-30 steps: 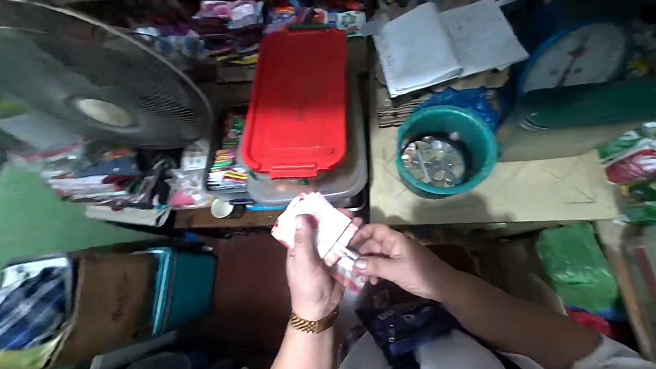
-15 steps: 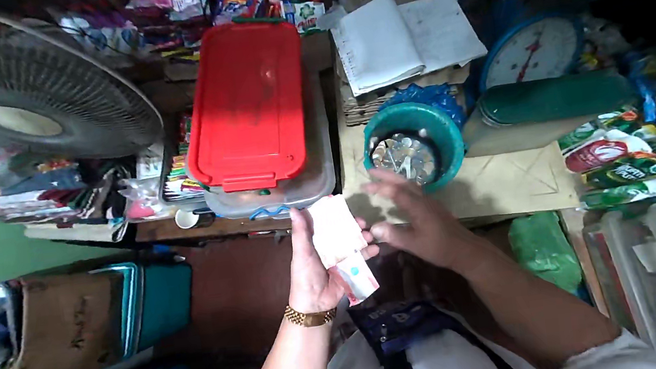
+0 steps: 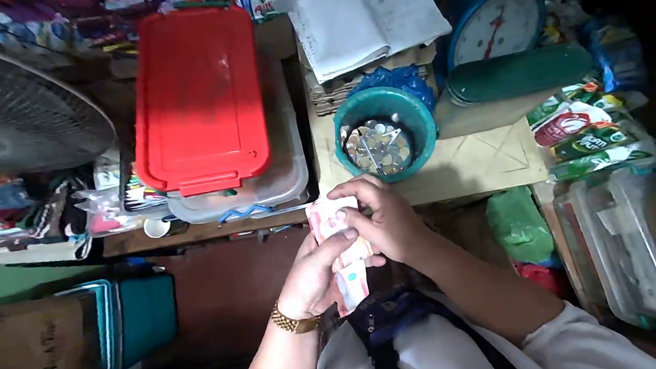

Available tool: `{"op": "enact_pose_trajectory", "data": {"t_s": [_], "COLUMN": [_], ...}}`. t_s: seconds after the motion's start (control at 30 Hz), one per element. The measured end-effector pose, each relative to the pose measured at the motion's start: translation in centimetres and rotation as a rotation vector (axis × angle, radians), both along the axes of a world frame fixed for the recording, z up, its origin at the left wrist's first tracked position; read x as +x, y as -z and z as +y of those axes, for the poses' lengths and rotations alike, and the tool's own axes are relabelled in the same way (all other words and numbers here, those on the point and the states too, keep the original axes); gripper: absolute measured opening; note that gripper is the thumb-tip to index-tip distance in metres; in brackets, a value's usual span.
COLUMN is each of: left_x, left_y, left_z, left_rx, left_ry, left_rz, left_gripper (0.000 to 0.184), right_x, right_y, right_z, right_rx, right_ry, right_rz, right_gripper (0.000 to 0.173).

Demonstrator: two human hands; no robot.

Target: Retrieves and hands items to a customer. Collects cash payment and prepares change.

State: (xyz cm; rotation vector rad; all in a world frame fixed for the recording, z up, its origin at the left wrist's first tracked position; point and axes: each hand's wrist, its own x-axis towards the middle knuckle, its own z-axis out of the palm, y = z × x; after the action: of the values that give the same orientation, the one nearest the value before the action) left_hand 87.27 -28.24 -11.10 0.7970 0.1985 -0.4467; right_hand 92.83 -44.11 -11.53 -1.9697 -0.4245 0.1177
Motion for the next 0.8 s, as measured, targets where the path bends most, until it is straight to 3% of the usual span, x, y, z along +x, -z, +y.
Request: {"op": "enact_pose_trajectory", "data": {"t_s": [0.07,0.13,0.33,0.53,0.7,0.8], "left_x": [-0.1,-0.1,0.0,-0.4,-1.0,-1.5], "left_y": [0.1,0.6,1.0,-0.8,-1.7,-1.7], "left_z": [-0.4,-0.4,-0.5,-1.4,-0.8,-0.9], "left_rx": [0.012,-0.109,-0.360,-0.360,-0.430,-0.464], "left_ry": [-0.031,-0.048,0.012,-0.025,-0.026,-0.031], "left_rz": [0.112,0.160,0.109,0.118,0.137,0.152], "left_gripper": [0.023,0.021,0.032,0.039,0.043,0.044], "right_x": [-0.7,-1.5,-4.0,-4.2,-5.3,-6.1], "right_y": [0.4,1.1,2.2,1.7,1.4,1.5], "right_z": [-0.2,-1.0,-2.6,-2.3,-4.0,-4.3], "right_rx": [-0.038,-0.037,-0.206,-0.155,-0.254,-0.322], "right_ry": [0.044,0.052,-0.071,-0.002,-0.156,-0.129], "right_rz": [-0.049,-0.213,-0.564,-0.602,-0.548,-0.528], "right_gripper": [0.026,0.027,0.020,0.021,0.050,0.057]}}
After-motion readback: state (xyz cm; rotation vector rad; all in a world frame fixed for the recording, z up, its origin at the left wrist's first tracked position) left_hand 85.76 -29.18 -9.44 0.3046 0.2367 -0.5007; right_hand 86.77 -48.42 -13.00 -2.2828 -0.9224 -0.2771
